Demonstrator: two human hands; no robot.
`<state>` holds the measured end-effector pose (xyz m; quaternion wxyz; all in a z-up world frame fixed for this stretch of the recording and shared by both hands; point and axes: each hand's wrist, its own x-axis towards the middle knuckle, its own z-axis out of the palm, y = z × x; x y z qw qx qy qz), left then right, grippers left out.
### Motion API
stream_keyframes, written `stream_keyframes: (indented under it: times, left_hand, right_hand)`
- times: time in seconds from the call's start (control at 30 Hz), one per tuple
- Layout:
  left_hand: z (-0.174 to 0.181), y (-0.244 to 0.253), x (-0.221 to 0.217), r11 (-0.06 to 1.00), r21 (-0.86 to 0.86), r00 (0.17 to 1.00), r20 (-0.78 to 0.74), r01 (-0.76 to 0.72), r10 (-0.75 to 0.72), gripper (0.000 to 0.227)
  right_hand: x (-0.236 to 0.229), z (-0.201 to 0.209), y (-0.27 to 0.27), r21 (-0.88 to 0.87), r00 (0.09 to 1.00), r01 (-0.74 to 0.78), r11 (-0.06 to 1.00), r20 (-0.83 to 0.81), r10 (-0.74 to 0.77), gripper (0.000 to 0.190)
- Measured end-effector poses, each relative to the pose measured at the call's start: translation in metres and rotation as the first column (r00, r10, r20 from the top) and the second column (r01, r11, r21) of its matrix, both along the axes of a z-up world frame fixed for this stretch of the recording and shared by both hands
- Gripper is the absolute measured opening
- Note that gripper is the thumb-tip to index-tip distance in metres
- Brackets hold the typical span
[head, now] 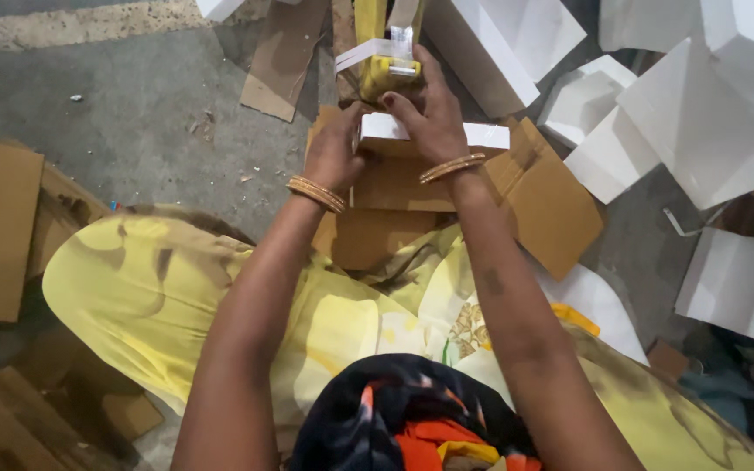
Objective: The person sits on the floor and repeatedly assembles small white boxes by inserting cardboard pieces into slots and securing them with a handheld tape dispenser. The person handles multiple boxes one at a time, placing finished units aside.
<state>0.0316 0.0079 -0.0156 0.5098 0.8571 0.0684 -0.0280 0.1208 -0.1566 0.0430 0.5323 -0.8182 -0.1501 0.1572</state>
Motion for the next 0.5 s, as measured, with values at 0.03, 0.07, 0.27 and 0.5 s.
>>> stream_keyframes:
  times: [0.03, 0.07, 0.27, 0.5]
  left_hand:
    - [-0.004, 0.000, 0.002, 0.999, 0.045, 0.999, -0.043, 0.002, 0.000, 0.061]
    - [-0.007, 0.000, 0.001, 0.999, 0.054, 0.999, 0.033, -0.006, 0.004, 0.064]
    - [-0.005, -0.004, -0.018, 0.998, 0.061, 0.994, 0.110, 0.018, -0.024, 0.055]
    - [0.006, 0.000, -0.047, 0.994, 0.012, 0.983, -0.150, 0.106, -0.103, 0.057]
  right_hand:
    - [0.005, -0.005, 0.003, 0.076, 0.999, 0.012, 0.997, -0.031, -0.010, 0.072]
    - [0.007, -0.009, 0.005, 0.150, 0.998, 0.032, 0.988, -0.064, -0.022, 0.073]
    - [-0.005, 0.003, 0.001, -0.223, 0.996, 0.067, 0.973, -0.036, -0.076, 0.096]
    - [-0.032, -0.002, -0.009, -0.055, 0.908, -0.009, 0.998, -0.419, -0.015, 0.099]
